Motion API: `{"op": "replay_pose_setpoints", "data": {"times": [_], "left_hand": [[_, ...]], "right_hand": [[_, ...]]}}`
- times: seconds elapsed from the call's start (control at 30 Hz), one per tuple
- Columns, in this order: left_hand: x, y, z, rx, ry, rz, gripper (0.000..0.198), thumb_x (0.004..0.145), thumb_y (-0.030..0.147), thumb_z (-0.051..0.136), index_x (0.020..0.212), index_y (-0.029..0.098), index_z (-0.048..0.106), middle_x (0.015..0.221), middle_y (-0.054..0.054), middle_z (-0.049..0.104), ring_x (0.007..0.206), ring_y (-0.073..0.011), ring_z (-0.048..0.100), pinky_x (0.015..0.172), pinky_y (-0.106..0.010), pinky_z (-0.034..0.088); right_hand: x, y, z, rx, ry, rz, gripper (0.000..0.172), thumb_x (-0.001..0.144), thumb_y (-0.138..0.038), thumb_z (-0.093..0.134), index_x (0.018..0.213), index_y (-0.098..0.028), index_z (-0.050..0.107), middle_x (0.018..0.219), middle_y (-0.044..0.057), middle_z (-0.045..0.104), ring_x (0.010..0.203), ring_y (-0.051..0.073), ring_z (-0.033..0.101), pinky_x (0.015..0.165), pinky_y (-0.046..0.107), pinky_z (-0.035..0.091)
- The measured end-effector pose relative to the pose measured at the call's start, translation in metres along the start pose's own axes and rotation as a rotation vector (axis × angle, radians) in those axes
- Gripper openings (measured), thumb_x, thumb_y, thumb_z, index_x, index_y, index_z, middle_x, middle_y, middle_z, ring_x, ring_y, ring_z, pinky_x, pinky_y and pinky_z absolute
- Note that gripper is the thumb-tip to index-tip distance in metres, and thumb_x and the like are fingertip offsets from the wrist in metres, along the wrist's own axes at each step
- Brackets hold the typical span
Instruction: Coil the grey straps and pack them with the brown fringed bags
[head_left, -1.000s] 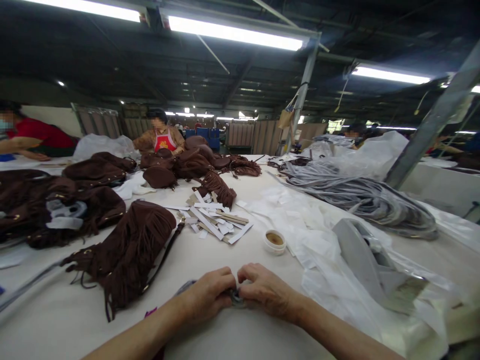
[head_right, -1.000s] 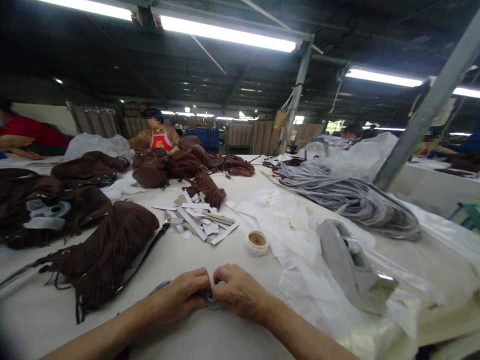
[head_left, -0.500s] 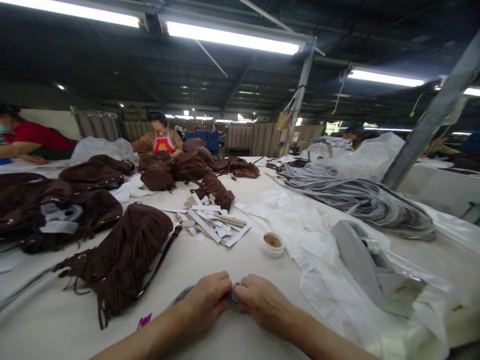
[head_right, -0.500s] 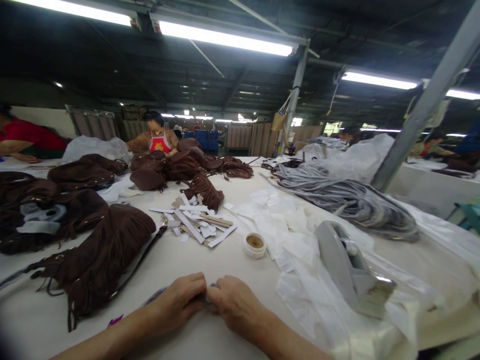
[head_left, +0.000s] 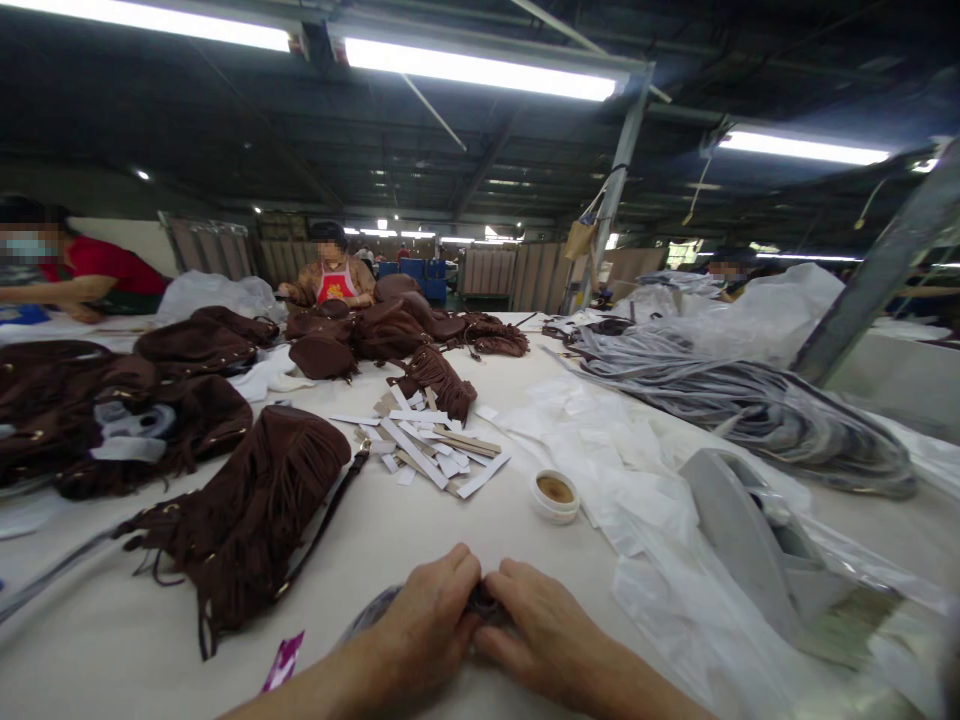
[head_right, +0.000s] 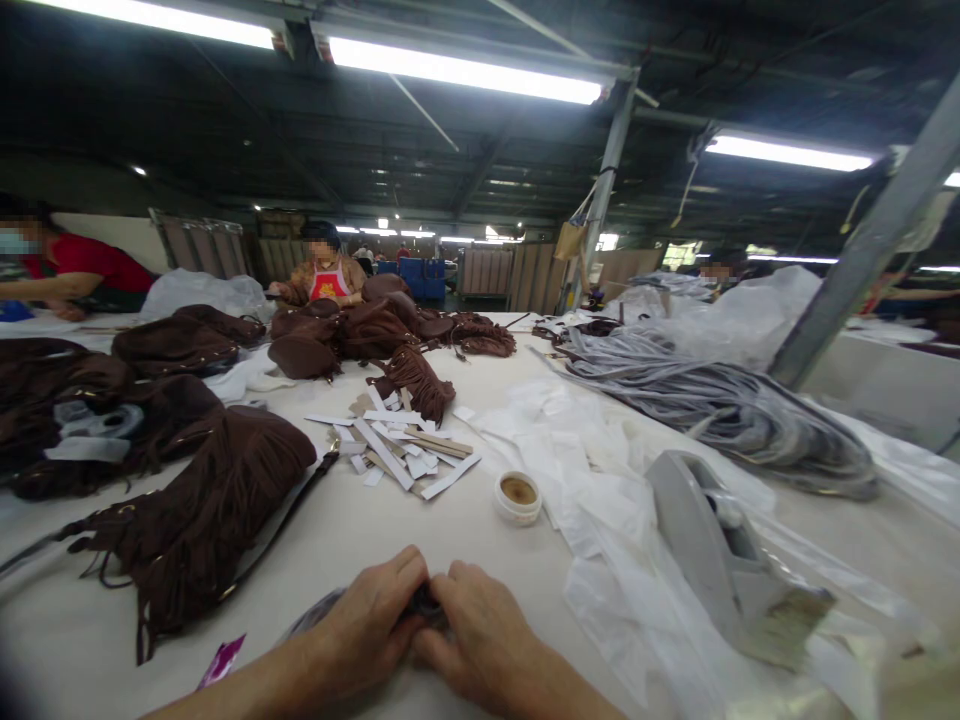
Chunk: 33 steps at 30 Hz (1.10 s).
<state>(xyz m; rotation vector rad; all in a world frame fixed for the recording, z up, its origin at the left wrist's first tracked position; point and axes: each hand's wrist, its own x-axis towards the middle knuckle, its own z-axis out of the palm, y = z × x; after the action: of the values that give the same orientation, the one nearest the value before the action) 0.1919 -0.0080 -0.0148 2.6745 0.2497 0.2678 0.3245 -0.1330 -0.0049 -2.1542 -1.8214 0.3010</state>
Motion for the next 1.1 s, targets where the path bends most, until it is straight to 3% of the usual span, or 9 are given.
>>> {"op": "replay_pose_setpoints", "data": {"times": [0.1,0.2,0.3,0.43,0.6,0.73,0.83,0.97,1.1], "left_hand": [[-0.003,0.006,0.005,0.063,0.012,-0.082,0.019,0.079,0.010,0.057,0.088,0.020,0.044,0.091,-0.005,0.056,0.080,-0.0195,0.053,0.069,-0.029,0.040],[-0.005,0.003,-0.007,0.032,-0.065,0.037,0.015,0.086,0.019,0.059,0.089,0.021,0.044,0.092,-0.003,0.056,0.080,-0.0189,0.054,0.070,-0.028,0.041],[-0.005,-0.004,-0.026,-0.060,-0.120,0.204,0.016,0.087,0.014,0.056,0.098,0.021,0.046,0.101,-0.003,0.056,0.089,-0.0180,0.055,0.077,-0.026,0.043],[-0.002,-0.010,-0.034,-0.195,-0.113,0.292,0.023,0.088,0.011,0.049,0.107,0.023,0.047,0.114,-0.004,0.056,0.102,-0.0178,0.054,0.087,-0.026,0.042],[-0.001,-0.002,-0.012,-0.070,-0.034,0.086,0.015,0.083,0.009,0.050,0.091,0.021,0.048,0.091,-0.003,0.059,0.083,-0.0175,0.055,0.075,-0.026,0.043],[0.004,0.018,0.007,0.093,-0.027,-0.152,0.012,0.082,0.010,0.049,0.089,0.020,0.047,0.094,-0.006,0.059,0.085,-0.0216,0.056,0.075,-0.032,0.043],[0.007,0.029,0.009,0.118,-0.021,-0.205,0.009,0.084,0.012,0.049,0.089,0.019,0.047,0.096,-0.007,0.059,0.088,-0.0222,0.056,0.077,-0.032,0.043],[0.001,0.023,-0.008,0.029,-0.078,-0.075,0.023,0.076,0.009,0.059,0.091,0.020,0.046,0.094,-0.002,0.058,0.085,-0.0189,0.055,0.076,-0.028,0.042],[-0.003,0.001,-0.031,-0.071,-0.130,0.164,0.034,0.072,0.000,0.052,0.097,0.022,0.049,0.096,0.000,0.057,0.086,-0.0153,0.054,0.076,-0.023,0.041]], "right_hand": [[0.000,-0.004,-0.001,0.089,-0.020,0.051,0.009,0.086,-0.024,0.059,0.090,-0.018,0.063,0.087,0.004,0.060,0.081,0.018,0.055,0.069,0.027,0.037],[0.006,0.005,-0.009,0.100,-0.077,-0.193,0.003,0.084,-0.015,0.061,0.084,-0.017,0.063,0.086,0.003,0.058,0.082,0.015,0.053,0.070,0.024,0.038],[0.013,0.017,-0.017,0.079,-0.098,-0.406,0.006,0.083,-0.012,0.061,0.082,-0.017,0.064,0.087,0.002,0.058,0.081,0.014,0.051,0.069,0.023,0.037],[0.019,0.024,-0.019,0.134,-0.081,-0.501,0.006,0.082,-0.012,0.060,0.083,-0.017,0.063,0.091,0.002,0.059,0.083,0.015,0.052,0.071,0.023,0.039],[0.011,0.025,-0.009,0.262,0.030,-0.328,0.010,0.081,-0.011,0.053,0.086,-0.018,0.060,0.085,0.002,0.059,0.082,0.016,0.054,0.074,0.025,0.042],[0.001,0.021,0.000,0.260,0.088,-0.204,0.022,0.076,-0.006,0.046,0.090,-0.017,0.060,0.091,0.005,0.061,0.086,0.018,0.056,0.078,0.028,0.044],[0.001,0.021,0.000,0.219,0.087,-0.213,0.023,0.072,-0.004,0.048,0.086,-0.015,0.061,0.093,0.007,0.061,0.088,0.019,0.056,0.080,0.029,0.044],[0.007,0.028,-0.009,0.259,0.015,-0.375,0.016,0.080,-0.008,0.051,0.087,-0.017,0.063,0.092,0.005,0.064,0.089,0.018,0.057,0.081,0.027,0.044],[0.013,0.035,-0.016,0.269,-0.005,-0.490,0.018,0.084,-0.009,0.049,0.091,-0.018,0.064,0.096,0.005,0.064,0.092,0.017,0.058,0.083,0.026,0.044]]}}
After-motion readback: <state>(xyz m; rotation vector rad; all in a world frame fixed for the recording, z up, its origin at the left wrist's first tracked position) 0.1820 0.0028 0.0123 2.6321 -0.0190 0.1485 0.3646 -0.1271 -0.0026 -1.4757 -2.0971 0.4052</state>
